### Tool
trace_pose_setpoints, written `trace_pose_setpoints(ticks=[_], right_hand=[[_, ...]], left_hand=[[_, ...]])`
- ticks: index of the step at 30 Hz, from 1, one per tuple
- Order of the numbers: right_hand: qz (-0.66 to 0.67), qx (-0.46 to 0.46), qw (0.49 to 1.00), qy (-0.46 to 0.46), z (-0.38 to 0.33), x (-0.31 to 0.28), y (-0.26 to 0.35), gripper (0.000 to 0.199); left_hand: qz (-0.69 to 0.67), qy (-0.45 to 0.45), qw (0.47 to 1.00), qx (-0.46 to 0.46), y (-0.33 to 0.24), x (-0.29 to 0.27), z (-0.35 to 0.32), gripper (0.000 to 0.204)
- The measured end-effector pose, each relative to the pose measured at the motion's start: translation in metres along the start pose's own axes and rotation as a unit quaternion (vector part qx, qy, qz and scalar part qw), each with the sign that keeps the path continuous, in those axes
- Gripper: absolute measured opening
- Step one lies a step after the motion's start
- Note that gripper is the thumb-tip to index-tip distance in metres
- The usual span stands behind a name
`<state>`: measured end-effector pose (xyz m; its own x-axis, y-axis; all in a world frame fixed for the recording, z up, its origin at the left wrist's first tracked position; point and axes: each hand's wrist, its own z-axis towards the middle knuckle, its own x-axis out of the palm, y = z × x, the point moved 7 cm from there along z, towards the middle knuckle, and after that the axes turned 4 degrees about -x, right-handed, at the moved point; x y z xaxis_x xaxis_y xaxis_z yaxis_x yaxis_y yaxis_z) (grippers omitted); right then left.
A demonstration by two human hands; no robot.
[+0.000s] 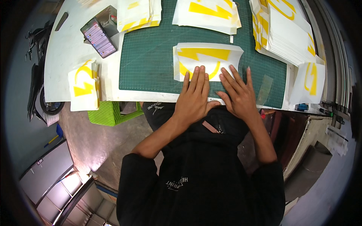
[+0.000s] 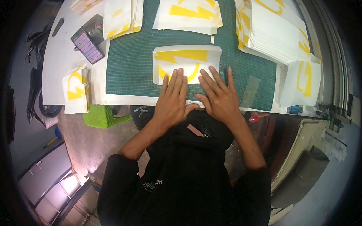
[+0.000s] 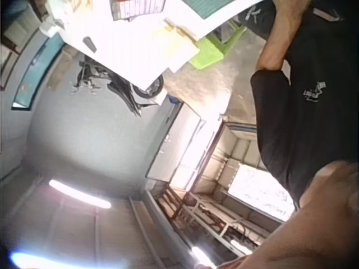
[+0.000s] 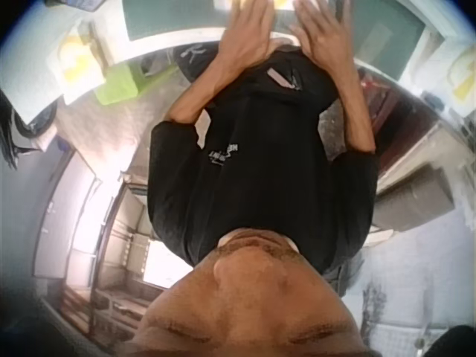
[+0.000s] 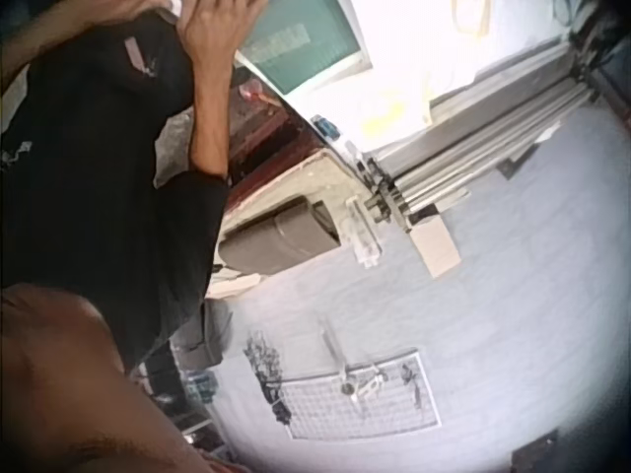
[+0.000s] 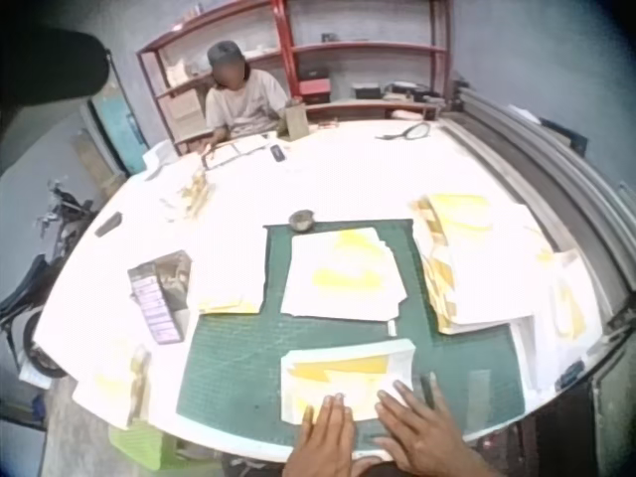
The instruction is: The person repeatedly folds white paper sheets with yellow printed logos on a green cutting mat. They smooth each fold with both hands, stack the folded sheets, and occasionally lift a sheet to check alignment before continuing the folding sequence.
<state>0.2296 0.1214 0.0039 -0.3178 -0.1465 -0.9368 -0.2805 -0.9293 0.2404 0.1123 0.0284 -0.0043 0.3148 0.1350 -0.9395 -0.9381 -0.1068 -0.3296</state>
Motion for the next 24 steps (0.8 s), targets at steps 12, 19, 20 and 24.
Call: trace_pose_setpoints(ticks=[12, 19, 20, 24], right_hand=[[-0.033, 0.04, 0.999, 0.008, -0.02, -0.01, -0.019, 0.053], [-0.034, 0.039, 0.999, 0.007, -0.023, -0.007, -0.019, 0.057], [-0.033, 0.038, 0.999, 0.007, -0.023, -0.007, -0.02, 0.057], [-0.033, 0.033, 0.999, 0.015, -0.024, -0.006, -0.022, 0.059]], left_hand=[[0.011, -0.009, 1.0, -0.005, 0.003, -0.001, -0.001, 0.091], [0.008, -0.01, 1.0, 0.0, 0.003, -0.001, -0.001, 0.09], [0.009, -0.009, 1.0, 0.001, 0.003, -0.002, -0.001, 0.089], [0.009, -0.014, 1.0, 0.003, 0.003, -0.001, -0.002, 0.089]])
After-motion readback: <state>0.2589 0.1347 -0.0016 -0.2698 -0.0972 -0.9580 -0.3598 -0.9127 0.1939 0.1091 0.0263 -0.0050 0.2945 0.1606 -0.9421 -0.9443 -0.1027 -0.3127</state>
